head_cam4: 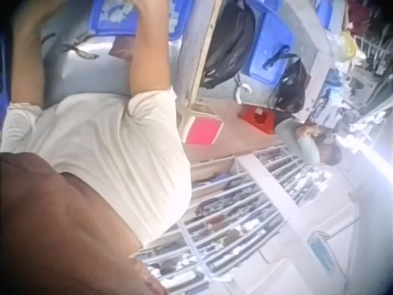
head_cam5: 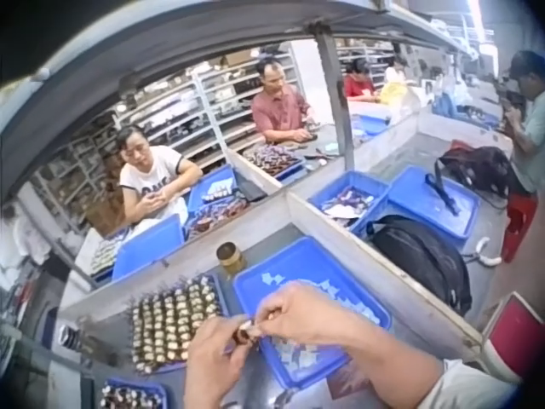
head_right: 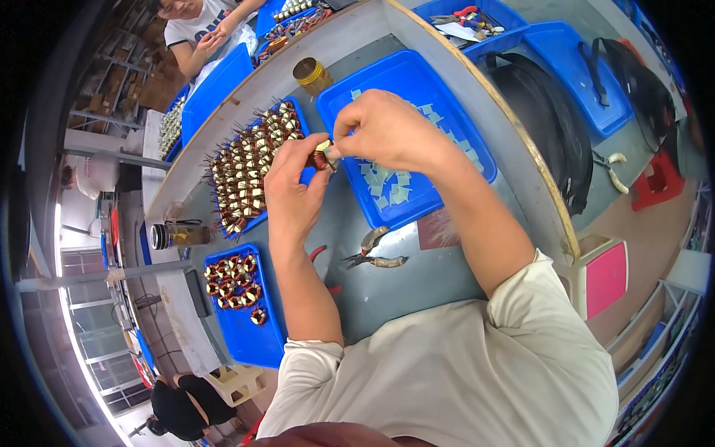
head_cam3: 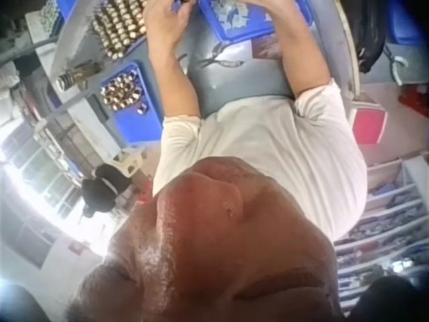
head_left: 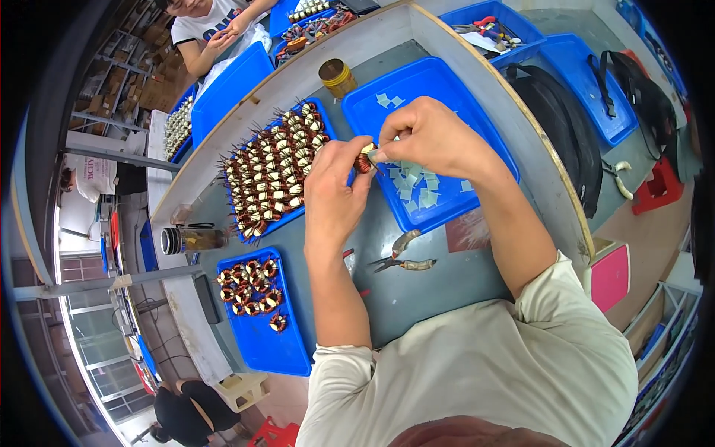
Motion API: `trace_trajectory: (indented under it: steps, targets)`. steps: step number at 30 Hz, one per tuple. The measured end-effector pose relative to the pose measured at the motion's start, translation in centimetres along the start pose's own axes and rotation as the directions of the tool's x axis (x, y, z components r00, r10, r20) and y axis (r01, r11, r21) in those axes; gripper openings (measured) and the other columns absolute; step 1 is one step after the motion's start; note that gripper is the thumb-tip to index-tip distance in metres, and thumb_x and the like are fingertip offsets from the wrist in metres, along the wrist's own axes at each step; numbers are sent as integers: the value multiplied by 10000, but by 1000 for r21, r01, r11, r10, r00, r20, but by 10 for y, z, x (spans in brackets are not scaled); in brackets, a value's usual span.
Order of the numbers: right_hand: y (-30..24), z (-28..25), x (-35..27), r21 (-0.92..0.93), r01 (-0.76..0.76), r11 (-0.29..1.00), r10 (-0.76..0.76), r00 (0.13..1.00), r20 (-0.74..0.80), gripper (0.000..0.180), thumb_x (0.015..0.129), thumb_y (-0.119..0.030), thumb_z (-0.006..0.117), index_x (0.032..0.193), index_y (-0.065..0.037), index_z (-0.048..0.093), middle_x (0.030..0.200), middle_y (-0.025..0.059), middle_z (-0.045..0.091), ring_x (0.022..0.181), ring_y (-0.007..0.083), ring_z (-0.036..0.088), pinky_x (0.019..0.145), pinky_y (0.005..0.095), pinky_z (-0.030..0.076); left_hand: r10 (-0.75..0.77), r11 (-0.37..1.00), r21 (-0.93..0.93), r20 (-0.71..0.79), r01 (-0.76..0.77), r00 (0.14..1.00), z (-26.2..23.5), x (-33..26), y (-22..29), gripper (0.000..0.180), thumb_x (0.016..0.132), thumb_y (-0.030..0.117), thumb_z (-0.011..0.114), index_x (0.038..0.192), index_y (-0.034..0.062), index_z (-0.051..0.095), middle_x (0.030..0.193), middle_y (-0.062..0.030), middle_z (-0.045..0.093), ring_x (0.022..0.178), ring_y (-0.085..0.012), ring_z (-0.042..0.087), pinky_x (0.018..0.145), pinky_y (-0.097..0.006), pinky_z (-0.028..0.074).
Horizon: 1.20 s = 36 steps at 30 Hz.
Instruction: The person assembles electronic components by hand, inserting small white tabs into copper-colored coils at a workbench.
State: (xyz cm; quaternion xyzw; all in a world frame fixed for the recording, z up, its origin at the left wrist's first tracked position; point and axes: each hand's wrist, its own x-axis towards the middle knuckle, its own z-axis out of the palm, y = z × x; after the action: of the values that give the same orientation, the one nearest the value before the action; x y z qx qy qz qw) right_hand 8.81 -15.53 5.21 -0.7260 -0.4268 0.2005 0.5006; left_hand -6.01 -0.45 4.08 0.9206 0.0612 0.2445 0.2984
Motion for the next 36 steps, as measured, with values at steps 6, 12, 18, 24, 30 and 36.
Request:
trace_trajectory:
  steps: [6,12,18,24,30,36]
  targets:
    - [18,5,8,274,-16,962,-8,996,88,178,855,-126,832,843,32,750,709,32,668,701,83,563,633,291,449,-43,994,-103,8,44,999,-2,2,-4,466,767,-46,788,1209,82,715,961,-109,636,916,-297,656,820,-406,537]
    - [2,16,3,95,-85,992,88,995,-37,171,909,-123,772,847,34,748,698,24,653,679,78,549,607,300,441,-5,1000,3,-11,5,1000,0,1,-4,510,782,-58,755,1267,77,678,1025,-125,622,991,-327,627,865,-420,524]
    - [-7,9,-1,146,-135,980,138,990,-14,177,910,-119,738,850,47,741,674,39,628,635,78,517,558,310,413,19,998,53,-12,-18,1000,1,2,2,533,808,-31,743,1319,86,650,1073,-133,616,963,-333,638,844,-435,533]
    - [-3,11,-1,136,-73,988,78,996,-33,201,888,-134,714,802,46,694,647,38,608,631,77,521,547,319,420,-106,994,13,75,105,991,2,2,7,507,839,-66,713,1322,81,660,1068,-101,657,773,-203,656,716,-336,544]
    - [-10,38,1,80,-16,997,32,977,-210,166,847,-134,644,782,15,674,731,192,688,683,349,681,627,432,525,-403,842,-309,186,443,896,9,5,-2,516,943,-108,594,1403,125,587,1118,-119,675,838,-190,748,692,-347,605]
    - [-4,63,3,-100,163,982,-190,896,-402,127,877,-112,644,804,-6,644,768,157,622,713,392,632,628,484,491,-457,634,-659,104,405,884,20,5,-5,522,954,-131,588,1439,40,500,1166,-99,657,926,-137,701,746,-300,611]
